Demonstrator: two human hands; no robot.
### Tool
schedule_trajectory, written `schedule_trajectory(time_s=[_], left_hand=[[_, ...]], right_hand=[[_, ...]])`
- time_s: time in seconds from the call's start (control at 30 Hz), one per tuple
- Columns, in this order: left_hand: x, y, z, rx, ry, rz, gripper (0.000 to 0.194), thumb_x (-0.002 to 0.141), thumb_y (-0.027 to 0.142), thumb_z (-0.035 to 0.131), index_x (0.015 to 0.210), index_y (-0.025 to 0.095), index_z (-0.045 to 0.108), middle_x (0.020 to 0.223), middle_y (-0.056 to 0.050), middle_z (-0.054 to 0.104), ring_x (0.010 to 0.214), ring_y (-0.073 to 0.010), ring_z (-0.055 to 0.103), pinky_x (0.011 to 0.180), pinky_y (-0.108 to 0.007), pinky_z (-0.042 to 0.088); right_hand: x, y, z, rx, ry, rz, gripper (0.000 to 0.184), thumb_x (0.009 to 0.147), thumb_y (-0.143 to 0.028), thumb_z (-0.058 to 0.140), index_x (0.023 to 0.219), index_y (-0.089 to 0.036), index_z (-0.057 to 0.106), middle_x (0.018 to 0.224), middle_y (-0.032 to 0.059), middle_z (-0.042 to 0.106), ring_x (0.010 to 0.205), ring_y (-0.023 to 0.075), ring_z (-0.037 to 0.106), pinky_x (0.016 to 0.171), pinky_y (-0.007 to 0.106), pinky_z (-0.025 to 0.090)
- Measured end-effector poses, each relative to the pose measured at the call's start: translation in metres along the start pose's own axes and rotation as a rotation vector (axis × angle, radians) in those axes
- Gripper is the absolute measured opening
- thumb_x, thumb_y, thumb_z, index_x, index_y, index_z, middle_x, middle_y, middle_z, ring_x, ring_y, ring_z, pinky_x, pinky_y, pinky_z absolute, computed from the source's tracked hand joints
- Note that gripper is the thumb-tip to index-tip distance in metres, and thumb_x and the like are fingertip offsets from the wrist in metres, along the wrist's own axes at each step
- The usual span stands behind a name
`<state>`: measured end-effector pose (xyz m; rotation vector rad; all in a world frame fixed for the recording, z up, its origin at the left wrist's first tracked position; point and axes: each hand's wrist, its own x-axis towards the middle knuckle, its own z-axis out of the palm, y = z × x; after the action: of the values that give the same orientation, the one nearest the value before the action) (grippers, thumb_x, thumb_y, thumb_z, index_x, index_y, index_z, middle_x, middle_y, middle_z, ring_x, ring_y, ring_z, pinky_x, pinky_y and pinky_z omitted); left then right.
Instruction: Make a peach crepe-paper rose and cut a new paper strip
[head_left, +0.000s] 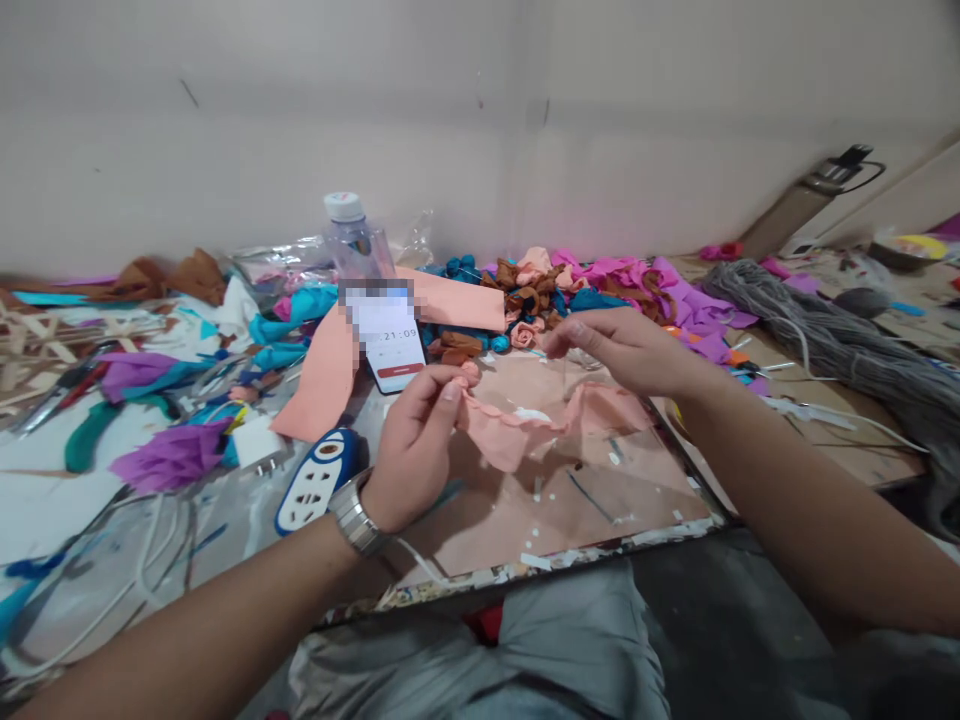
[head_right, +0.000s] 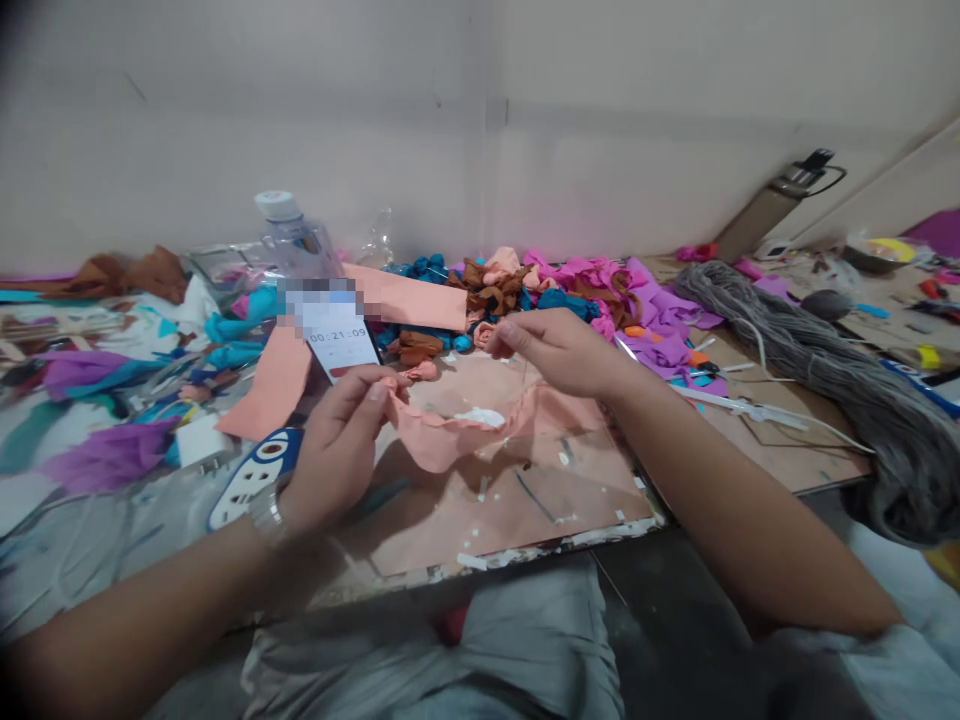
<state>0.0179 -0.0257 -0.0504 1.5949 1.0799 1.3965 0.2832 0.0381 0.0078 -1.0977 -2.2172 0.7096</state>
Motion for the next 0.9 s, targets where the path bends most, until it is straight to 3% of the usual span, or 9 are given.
schedule_trajectory(time_s=[0.1,0.17,0.37,0.7,0.9], left_hand=[[-0.003,0.002,0.002,0.050,-0.063,0.022,0.022,0.101,0.036,0.052,0.106,0.020,0.066,0.094,-0.004,0.066,0.078,-0.0143,0.056,0.078,-0.029,0.047],[-0.003,0.001,0.002,0.041,-0.079,0.016,0.022,0.101,0.035,0.053,0.107,0.020,0.066,0.100,-0.005,0.068,0.085,-0.0155,0.059,0.083,-0.031,0.047],[-0.004,0.001,0.002,0.005,-0.057,0.006,0.018,0.099,0.032,0.056,0.103,0.018,0.067,0.108,-0.008,0.068,0.107,-0.0209,0.063,0.098,-0.036,0.046],[-0.008,0.008,0.003,0.025,-0.116,0.034,0.016,0.098,0.028,0.058,0.101,0.021,0.072,0.100,-0.006,0.070,0.099,-0.0187,0.064,0.099,-0.035,0.048],[-0.006,0.004,0.002,-0.025,-0.145,0.029,0.019,0.097,0.026,0.060,0.101,0.024,0.079,0.108,-0.006,0.070,0.113,-0.0208,0.062,0.107,-0.038,0.045]], right_hand=[[0.000,-0.038,0.027,0.006,0.047,-0.177,0.036,0.102,-0.044,0.048,0.097,-0.019,0.073,0.097,0.0056,0.075,0.093,0.0197,0.069,0.083,0.030,0.049],[-0.002,-0.054,0.043,0.008,0.075,-0.253,0.027,0.099,-0.039,0.054,0.100,-0.019,0.071,0.096,0.0054,0.075,0.090,0.0183,0.068,0.082,0.030,0.048],[-0.010,-0.056,0.073,-0.008,0.173,-0.209,0.023,0.085,-0.039,0.074,0.093,-0.017,0.068,0.086,0.0025,0.070,0.080,0.0157,0.064,0.076,0.028,0.047],[-0.017,-0.053,0.074,0.032,0.186,-0.114,0.014,0.092,-0.034,0.067,0.089,-0.022,0.072,0.083,0.0007,0.075,0.075,0.0154,0.067,0.068,0.027,0.048],[-0.018,-0.047,0.077,0.043,0.199,-0.149,0.011,0.093,-0.033,0.066,0.092,-0.023,0.070,0.087,0.0014,0.074,0.079,0.0163,0.067,0.072,0.029,0.049]])
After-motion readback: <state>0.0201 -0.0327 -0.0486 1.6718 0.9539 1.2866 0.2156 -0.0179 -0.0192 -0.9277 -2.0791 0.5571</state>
